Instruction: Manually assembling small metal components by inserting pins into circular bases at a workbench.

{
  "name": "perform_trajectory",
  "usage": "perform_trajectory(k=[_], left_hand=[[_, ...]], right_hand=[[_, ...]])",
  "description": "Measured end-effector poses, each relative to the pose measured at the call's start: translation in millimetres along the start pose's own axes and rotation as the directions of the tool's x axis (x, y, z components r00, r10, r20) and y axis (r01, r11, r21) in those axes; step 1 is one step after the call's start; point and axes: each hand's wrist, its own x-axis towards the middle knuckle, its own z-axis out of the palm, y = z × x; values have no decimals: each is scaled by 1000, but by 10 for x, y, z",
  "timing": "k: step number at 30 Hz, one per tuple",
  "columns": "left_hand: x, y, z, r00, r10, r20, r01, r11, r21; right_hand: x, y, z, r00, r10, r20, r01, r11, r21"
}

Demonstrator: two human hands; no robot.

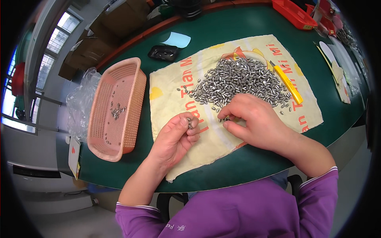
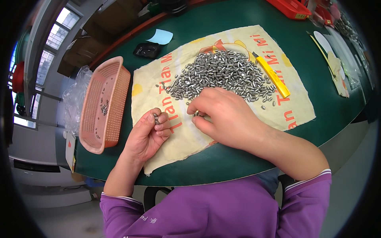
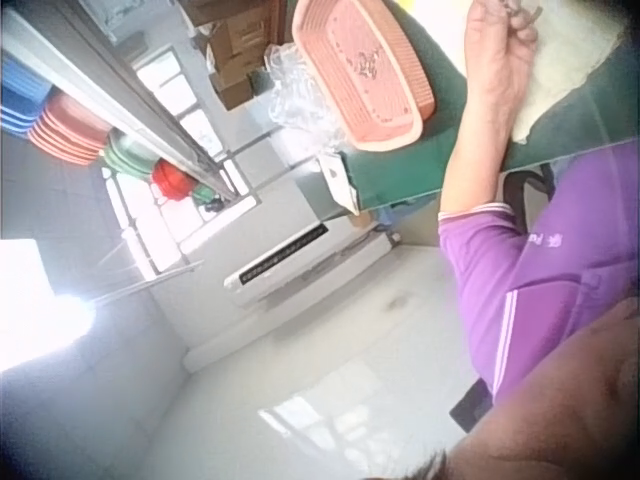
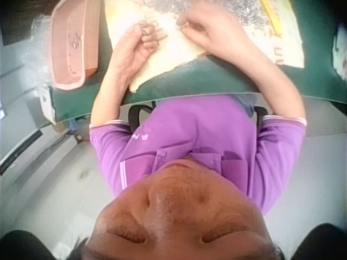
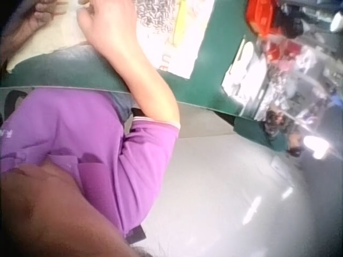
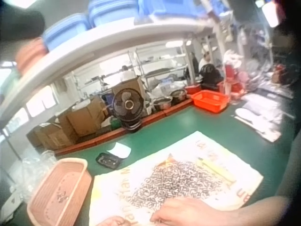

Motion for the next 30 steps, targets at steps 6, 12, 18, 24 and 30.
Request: perform_trajectory(k=[6,12,18,24,30], left_hand=[[9,13,-2,998,62,5,-61,997,-44],[15,48,-53,998,-22,-53,20,999,-43],[25,33,-50,998,46,53,-49,997,57],[40,61,-36,993,70,93,-78,992,96],[-14,399,-88,909,414,36,-405,864,300]], right_hand=[[7,-4,2,998,28,56,-29,999,15],[21,2,16,997,22,73,-23,1000,14],[23,-6,9,992,68,108,-72,997,34],[8,30,10,998,20,56,-20,1000,2],[62,72,-21,998,59,-11,-59,998,13]])
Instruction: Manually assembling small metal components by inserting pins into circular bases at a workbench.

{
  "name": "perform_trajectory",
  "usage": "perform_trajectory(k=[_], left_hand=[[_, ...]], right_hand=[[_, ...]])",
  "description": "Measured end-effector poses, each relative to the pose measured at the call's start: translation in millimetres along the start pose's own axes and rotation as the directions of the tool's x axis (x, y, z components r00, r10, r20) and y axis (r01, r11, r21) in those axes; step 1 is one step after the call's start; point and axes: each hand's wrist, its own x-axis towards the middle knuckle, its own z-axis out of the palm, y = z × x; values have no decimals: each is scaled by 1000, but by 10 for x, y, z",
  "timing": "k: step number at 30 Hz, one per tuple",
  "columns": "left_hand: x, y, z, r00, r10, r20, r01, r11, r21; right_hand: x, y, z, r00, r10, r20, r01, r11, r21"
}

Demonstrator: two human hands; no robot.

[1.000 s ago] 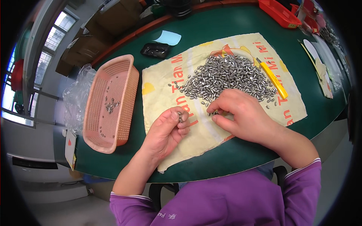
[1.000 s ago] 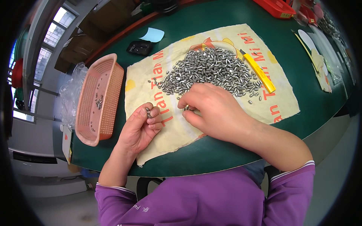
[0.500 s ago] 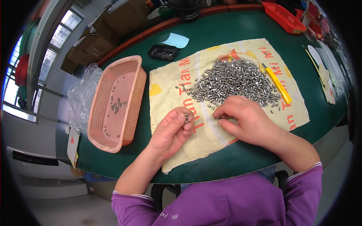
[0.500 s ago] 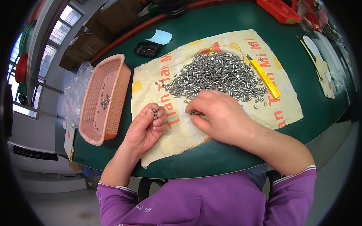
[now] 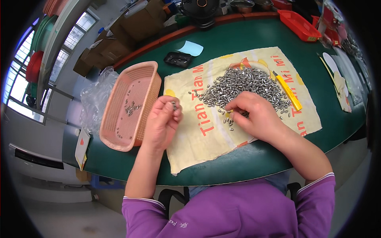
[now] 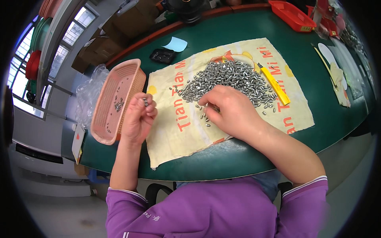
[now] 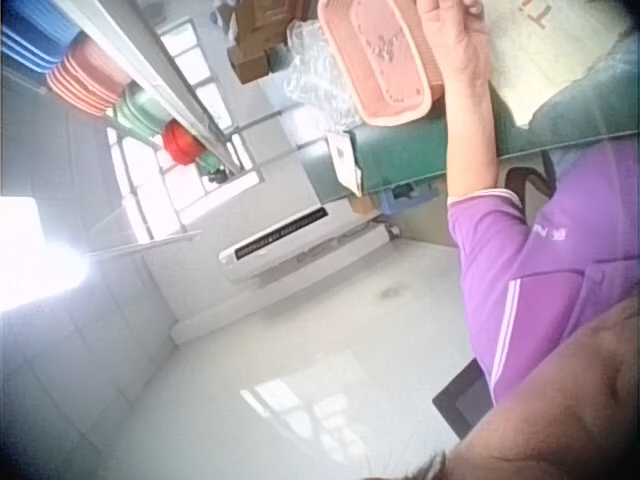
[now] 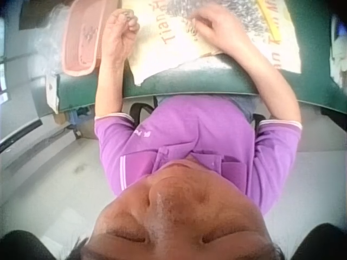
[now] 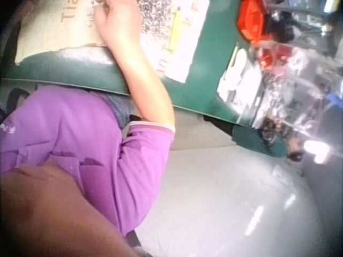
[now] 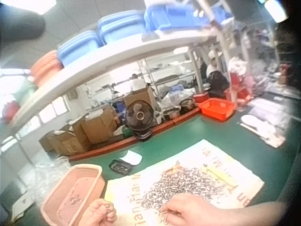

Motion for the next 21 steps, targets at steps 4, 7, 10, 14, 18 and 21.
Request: perform_trajectory(k=[4,7,10,14,18,21], left_hand=[[-84,566,-268,858,458,-230,-172,680,712],[-236,970,-719,768,603,-218,95,230,969],[-230,892,-558,793,581,-185,242,-21,970],[-146,473,3,946,324,1,-33,92,995],[49,-80,494,988,-62,139,-119,260,958],[133,-354,616,980,-101,174,-143,258,955]], right_hand=[[-5,73,-24,995,-19,-102,18,1000,-15],[11,8,-38,995,-18,-99,17,1000,-21],[27,37,-53,990,-74,-123,66,996,-65],[-3,86,-53,972,-147,-183,111,975,-193],[-16,114,-96,985,-117,-127,86,970,-229],[-24,101,-89,996,-88,35,93,968,-234]])
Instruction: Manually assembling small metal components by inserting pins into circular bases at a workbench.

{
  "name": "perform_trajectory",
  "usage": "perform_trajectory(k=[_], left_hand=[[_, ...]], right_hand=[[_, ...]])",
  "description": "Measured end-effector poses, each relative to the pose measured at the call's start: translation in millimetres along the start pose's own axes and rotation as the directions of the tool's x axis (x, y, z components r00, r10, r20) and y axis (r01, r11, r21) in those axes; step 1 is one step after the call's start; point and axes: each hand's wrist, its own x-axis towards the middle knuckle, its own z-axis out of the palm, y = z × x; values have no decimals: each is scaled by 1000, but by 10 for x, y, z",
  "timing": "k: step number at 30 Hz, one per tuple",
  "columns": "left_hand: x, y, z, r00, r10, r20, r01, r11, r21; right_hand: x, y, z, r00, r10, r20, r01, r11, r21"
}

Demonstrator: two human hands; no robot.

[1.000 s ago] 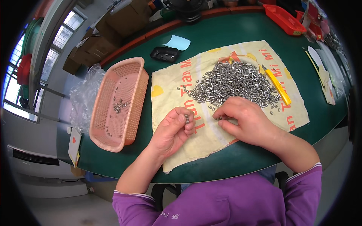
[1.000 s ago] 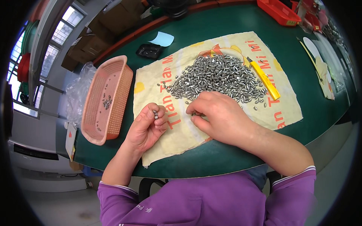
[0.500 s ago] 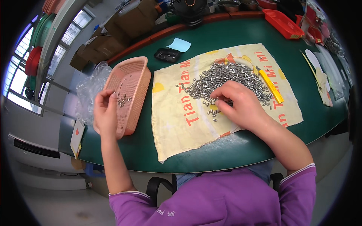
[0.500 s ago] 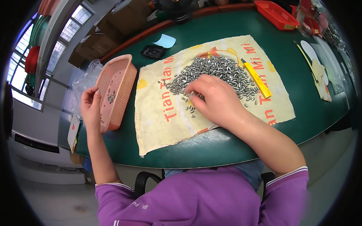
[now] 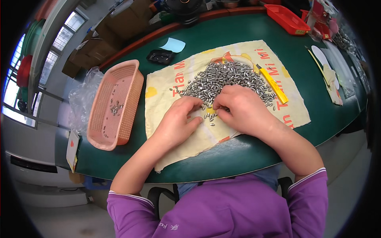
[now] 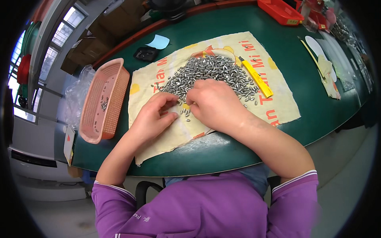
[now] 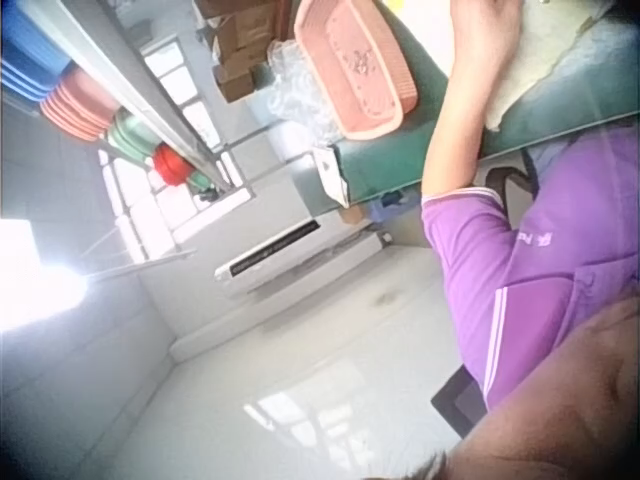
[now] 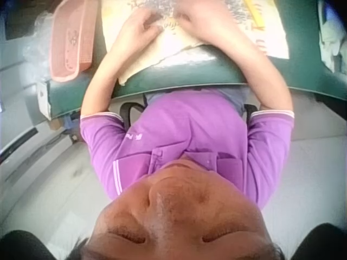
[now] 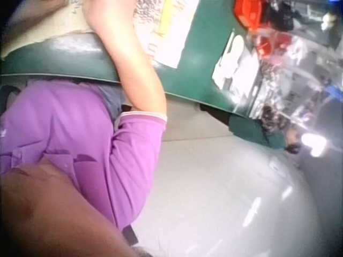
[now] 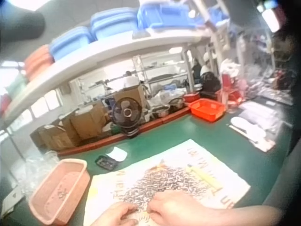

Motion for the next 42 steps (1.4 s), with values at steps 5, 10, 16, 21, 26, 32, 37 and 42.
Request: perform_trajectory(k=[5,10,16,21,26,32,37,42], left_hand=[[130,-14,78,993,109,45,-112,990,84],[43,22,42,982,133,134,-142,988,56],[-259,-25,-16,987,6,162,8,996,-88],[-353,-98,68,996,88,0,-88,996,-20],[-330,-155,82,991,133,-14,-132,991,35],[-365,-214,36,975,218,47,-217,976,-18],[-428,-132,-23,995,90,-33,-91,995,-38],[-422,-186,-2,989,142,-49,-142,990,12]], right_hand=[[-78,-98,0,991,-56,121,50,997,50],[-82,-89,94,993,-45,112,39,998,53],[-81,-103,157,993,-57,99,50,996,74],[-74,-125,196,991,-62,116,44,987,151],[-59,-167,197,990,-63,125,39,981,191],[-66,-191,189,984,-82,158,53,983,177],[-63,-211,226,983,-119,143,77,959,273],[-51,-244,314,984,-130,120,88,949,304]])
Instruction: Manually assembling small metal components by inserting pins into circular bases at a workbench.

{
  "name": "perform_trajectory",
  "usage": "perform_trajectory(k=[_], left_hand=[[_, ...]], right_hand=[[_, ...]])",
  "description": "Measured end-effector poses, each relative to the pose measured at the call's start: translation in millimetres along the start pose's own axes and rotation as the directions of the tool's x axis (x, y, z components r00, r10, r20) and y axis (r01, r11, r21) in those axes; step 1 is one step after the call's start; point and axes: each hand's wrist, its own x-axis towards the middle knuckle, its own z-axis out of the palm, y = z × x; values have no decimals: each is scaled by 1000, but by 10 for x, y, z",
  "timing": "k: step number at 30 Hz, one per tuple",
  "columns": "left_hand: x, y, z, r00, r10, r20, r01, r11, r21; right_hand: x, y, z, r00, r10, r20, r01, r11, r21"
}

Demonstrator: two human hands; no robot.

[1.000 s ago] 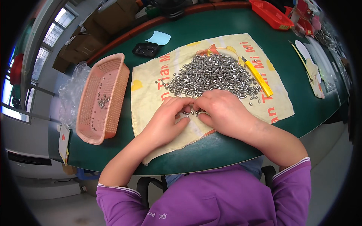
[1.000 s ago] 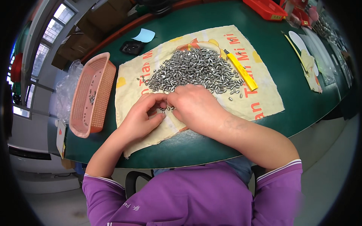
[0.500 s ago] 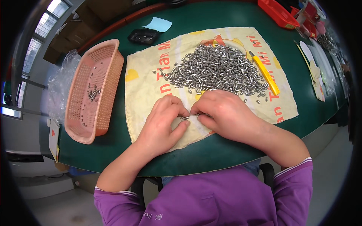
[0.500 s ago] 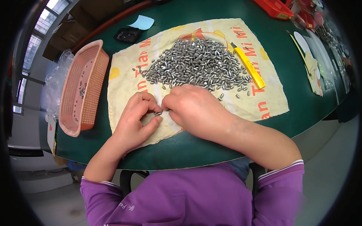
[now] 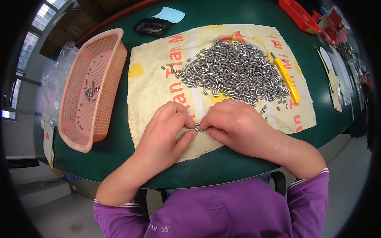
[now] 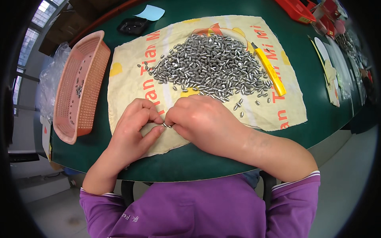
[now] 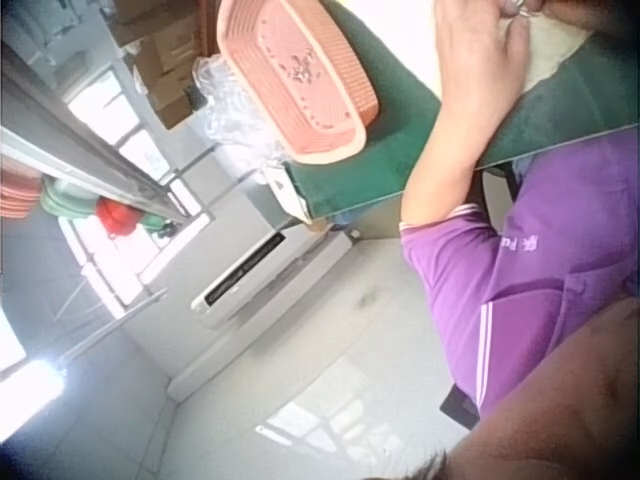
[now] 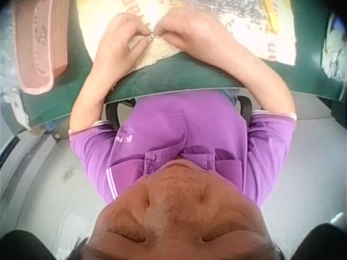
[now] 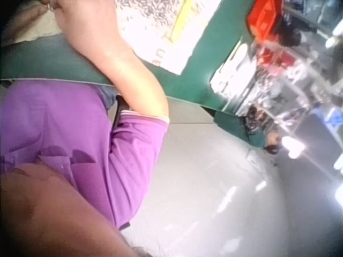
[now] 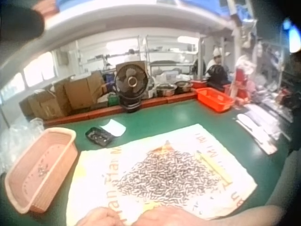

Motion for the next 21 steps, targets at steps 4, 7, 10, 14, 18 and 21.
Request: perform_trajectory(k=[4,7,10,14,18,21], left_hand=[[-12,-32,21,1000,24,-3,-24,999,-23],[-19,-27,13,1000,30,-3,-30,999,-26],[-14,25,-9,999,-19,32,20,1000,-17],[-20,15,19,1000,-17,26,17,1000,8],[-35,30,7,999,-14,41,13,1000,16],[-48,64,19,1000,-7,25,7,1000,-8]], right_hand=[[23,-33,30,1000,13,-7,-13,999,36],[14,-64,-5,998,63,29,-65,997,41],[2,-62,-1,999,49,6,-49,998,31],[-2,-39,-1,1000,2,16,-2,1000,-26],[-5,-46,-27,1000,8,28,-6,997,-73],[-7,-54,-37,999,19,43,-16,998,-62]])
